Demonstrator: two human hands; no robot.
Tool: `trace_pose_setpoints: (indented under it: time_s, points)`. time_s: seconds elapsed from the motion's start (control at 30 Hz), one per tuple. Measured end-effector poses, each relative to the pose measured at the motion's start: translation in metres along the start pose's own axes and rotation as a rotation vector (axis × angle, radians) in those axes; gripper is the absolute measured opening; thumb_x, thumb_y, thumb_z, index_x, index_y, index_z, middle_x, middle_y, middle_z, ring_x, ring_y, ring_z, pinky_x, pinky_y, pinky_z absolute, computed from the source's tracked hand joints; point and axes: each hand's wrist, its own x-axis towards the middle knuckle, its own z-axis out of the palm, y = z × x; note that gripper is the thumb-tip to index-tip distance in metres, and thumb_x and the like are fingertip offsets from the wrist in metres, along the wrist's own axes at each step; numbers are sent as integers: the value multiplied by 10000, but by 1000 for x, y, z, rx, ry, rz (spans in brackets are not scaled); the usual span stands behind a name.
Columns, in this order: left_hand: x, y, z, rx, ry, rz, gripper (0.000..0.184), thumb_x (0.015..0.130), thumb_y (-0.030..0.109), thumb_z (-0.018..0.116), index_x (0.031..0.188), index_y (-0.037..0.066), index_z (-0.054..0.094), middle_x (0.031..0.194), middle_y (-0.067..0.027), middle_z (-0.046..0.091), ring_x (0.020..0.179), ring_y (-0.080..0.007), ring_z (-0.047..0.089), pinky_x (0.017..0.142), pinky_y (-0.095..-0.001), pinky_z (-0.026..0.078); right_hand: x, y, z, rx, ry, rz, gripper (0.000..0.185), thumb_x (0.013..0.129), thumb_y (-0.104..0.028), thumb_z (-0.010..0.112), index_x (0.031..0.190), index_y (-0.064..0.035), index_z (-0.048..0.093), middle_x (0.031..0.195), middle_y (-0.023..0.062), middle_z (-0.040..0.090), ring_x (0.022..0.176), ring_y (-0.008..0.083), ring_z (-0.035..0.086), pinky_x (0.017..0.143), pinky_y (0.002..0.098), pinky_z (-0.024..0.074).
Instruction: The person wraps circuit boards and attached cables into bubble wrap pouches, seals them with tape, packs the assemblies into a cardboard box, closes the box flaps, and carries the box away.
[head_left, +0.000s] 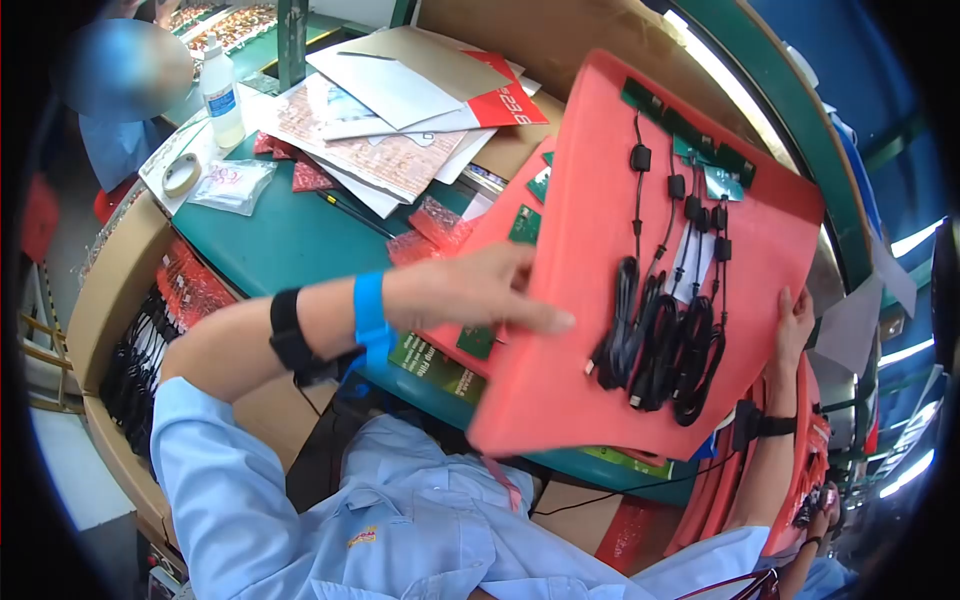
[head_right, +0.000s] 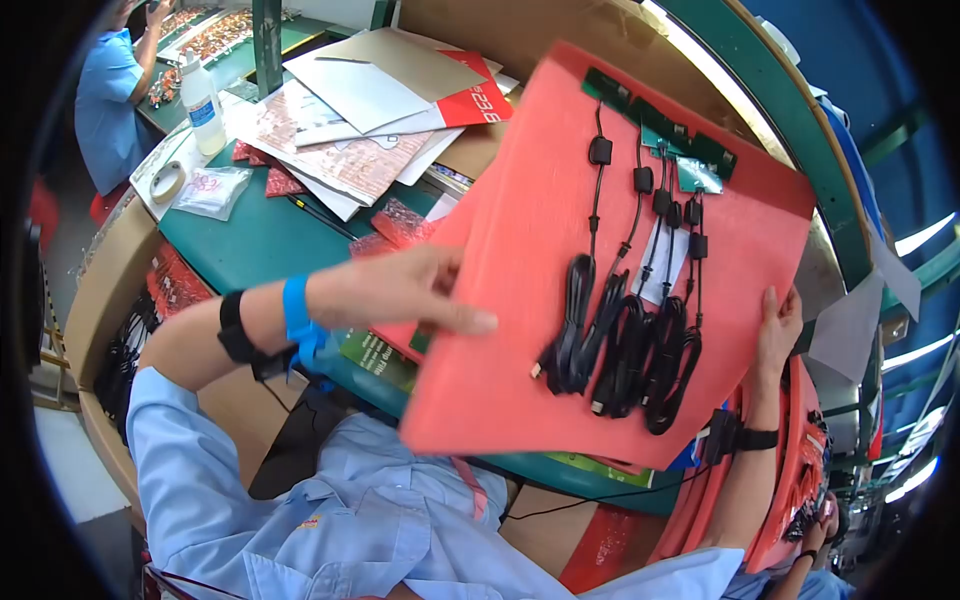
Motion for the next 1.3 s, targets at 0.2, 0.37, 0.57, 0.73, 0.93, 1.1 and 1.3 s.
trace_pose_setpoints:
  time_s: [0.2,0.37,0.57,0.73,0.93,1.1,1.3]
  points:
    - [-35,-4,63,-214,-215,-74,526,905,449,635,1186,10,562,1003,-86,654,820,-127,650,677,-248,541,51,-53,48,-129,-68,-177,341,949,-135,586,1226,53,523,1135,95,625,1018,148,589,900,265,452]
    - [-34,-22,120,-311,-219,36,584,924,500,575,1205,-11,538,1009,-121,657,834,-175,669,692,-278,558,68,-86,92,-192,-59,-301,282,928,-107,595,1163,46,561,1053,133,638,961,169,598,852,291,460]
    - [12,-52,177,-381,-351,-118,778,902,677,421,1254,-10,516,1054,-168,642,883,-223,669,737,-307,558,90,-97,131,-365,7,-443,253,916,-105,601,1121,41,584,967,199,632,883,269,607,823,347,466]
    - [44,-87,218,-526,-486,-192,951,852,788,332,1351,-14,444,1142,-211,603,934,-260,663,765,-335,555,76,-72,173,-544,-30,-607,333,902,-120,605,1216,-20,557,1029,218,611,963,367,593,870,407,468]
    - [44,-131,204,-368,-499,-357,894,896,722,356,1450,22,312,1204,-232,578,932,-275,668,773,-347,552,-17,-110,188,-599,-321,-811,430,879,-140,614,1290,-56,519,1234,217,545,1095,385,547,963,438,430]
    - [-24,-65,89,292,-263,150,409,915,311,602,1227,47,600,916,-134,703,844,-213,681,769,-352,537,-143,-175,101,-640,-1056,-570,512,800,-196,705,1252,-37,524,1262,226,528,1142,402,518,955,478,424]
    - [-49,-52,-46,563,660,54,365,915,17,495,1269,73,558,789,-105,689,768,-178,696,679,-313,549,-276,-156,80,-708,-1089,-401,706,772,-253,745,1394,-135,434,1411,236,387,1266,435,425,1055,512,357]
